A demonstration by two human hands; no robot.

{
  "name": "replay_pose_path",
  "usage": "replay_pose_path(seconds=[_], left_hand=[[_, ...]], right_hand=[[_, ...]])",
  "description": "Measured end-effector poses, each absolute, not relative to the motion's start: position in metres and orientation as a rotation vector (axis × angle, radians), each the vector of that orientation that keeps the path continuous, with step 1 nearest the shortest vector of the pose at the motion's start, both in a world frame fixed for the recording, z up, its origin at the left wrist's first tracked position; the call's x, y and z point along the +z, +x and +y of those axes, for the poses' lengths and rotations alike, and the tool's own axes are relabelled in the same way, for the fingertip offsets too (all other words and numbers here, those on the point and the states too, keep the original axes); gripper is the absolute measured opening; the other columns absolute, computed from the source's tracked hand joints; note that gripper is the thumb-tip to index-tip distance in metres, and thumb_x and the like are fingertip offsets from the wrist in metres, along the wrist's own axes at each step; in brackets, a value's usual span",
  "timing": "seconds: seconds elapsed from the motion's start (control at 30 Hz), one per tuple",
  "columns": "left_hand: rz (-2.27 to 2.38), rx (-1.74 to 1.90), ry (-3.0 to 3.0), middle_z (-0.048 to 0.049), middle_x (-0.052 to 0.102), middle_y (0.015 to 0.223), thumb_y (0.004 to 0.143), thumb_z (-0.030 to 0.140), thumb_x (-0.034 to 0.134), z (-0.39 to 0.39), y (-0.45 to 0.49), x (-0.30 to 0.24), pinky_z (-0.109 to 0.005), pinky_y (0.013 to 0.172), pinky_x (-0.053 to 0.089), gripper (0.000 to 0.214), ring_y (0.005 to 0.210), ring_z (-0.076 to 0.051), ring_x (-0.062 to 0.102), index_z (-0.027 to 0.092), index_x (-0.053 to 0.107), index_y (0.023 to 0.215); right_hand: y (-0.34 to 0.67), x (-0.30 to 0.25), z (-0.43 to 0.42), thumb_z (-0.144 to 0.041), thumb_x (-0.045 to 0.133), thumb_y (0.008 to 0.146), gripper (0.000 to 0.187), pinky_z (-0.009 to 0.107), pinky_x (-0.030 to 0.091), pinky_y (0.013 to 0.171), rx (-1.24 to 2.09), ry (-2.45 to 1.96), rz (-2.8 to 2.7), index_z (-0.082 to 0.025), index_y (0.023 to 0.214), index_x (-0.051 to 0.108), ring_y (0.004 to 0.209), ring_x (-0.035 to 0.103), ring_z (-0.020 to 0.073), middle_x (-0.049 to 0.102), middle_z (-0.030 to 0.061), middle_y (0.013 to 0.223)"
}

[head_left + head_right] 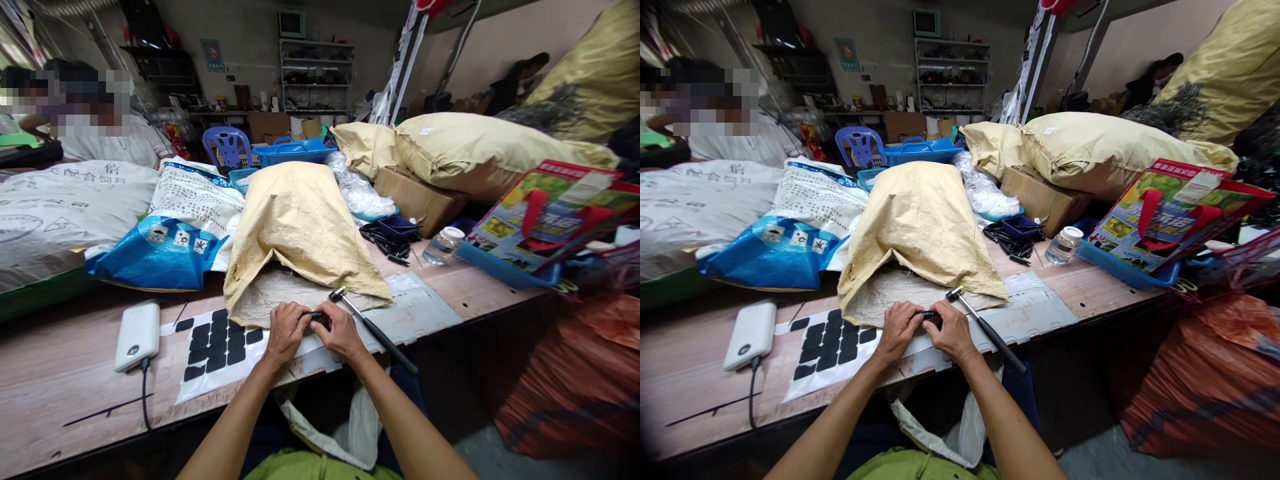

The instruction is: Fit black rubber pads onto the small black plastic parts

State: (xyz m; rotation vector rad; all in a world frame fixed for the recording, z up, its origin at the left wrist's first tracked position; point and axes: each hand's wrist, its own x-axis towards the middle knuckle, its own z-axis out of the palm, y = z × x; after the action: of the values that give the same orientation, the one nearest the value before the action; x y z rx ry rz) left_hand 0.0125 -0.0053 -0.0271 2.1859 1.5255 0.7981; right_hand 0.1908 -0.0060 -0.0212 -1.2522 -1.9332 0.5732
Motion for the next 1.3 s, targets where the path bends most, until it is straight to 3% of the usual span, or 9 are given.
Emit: replay_pose_path(seconds=[0.43, 0.9, 1.17, 1.3], left_hand=[[1.492, 0.903, 2.108, -0.0025, 0.069, 0.106, 0.092, 0.029, 0.063, -0.006, 0.01, -0.028, -0.041, 0.097, 0.036, 0.014, 0.106, -0.025, 0.056, 0.027, 0.069, 0.104], [1.538, 0.919, 2.06, -0.0011, 0.069, 0.102, 0.086, 0.021, 0.068, -0.005, 0.01, -0.028, -0.04, 0.095, 0.037, 0.013, 0.104, -0.024, 0.056, 0.026, 0.069, 0.098], [1.549, 0.915, 2.066, -0.0025, 0.07, 0.103, 0.086, 0.021, 0.066, -0.006, 0.01, -0.023, -0.042, 0.095, 0.039, 0.013, 0.104, -0.025, 0.057, 0.026, 0.068, 0.098], [1.518, 1.032, 2.034, -0.0045, 0.069, 0.104, 0.091, 0.026, 0.06, -0.017, 0.013, -0.011, -0.043, 0.096, 0.042, 0.012, 0.104, -0.027, 0.057, 0.025, 0.065, 0.102]], right_hand=[[0.193, -0.023, -0.005, -0.02, 0.065, 0.075, 0.022, 0.026, 0.039, 0.063, 0.656, -1.228, -1.878, -0.02, 0.096, 0.066, 0.07, 0.053, 0.016, 0.062, 0.0005, 0.081], [0.196, -0.019, -0.004, -0.019, 0.064, 0.07, 0.024, 0.026, 0.037, 0.06, 0.75, -1.213, -1.804, -0.02, 0.094, 0.068, 0.06, 0.046, 0.0137, 0.056, -0.0028, 0.07], [0.198, -0.024, 0.0, -0.01, 0.053, 0.063, 0.034, 0.026, 0.039, 0.06, 0.832, -1.116, -1.714, -0.02, 0.091, 0.07, 0.058, 0.045, 0.0121, 0.063, -0.0009, 0.076], [0.203, -0.032, 0.005, -0.011, 0.047, 0.068, 0.045, 0.024, 0.042, 0.058, 0.868, -1.104, -1.563, -0.019, 0.107, 0.068, 0.059, 0.047, 0.0111, 0.069, 0.0026, 0.09]])
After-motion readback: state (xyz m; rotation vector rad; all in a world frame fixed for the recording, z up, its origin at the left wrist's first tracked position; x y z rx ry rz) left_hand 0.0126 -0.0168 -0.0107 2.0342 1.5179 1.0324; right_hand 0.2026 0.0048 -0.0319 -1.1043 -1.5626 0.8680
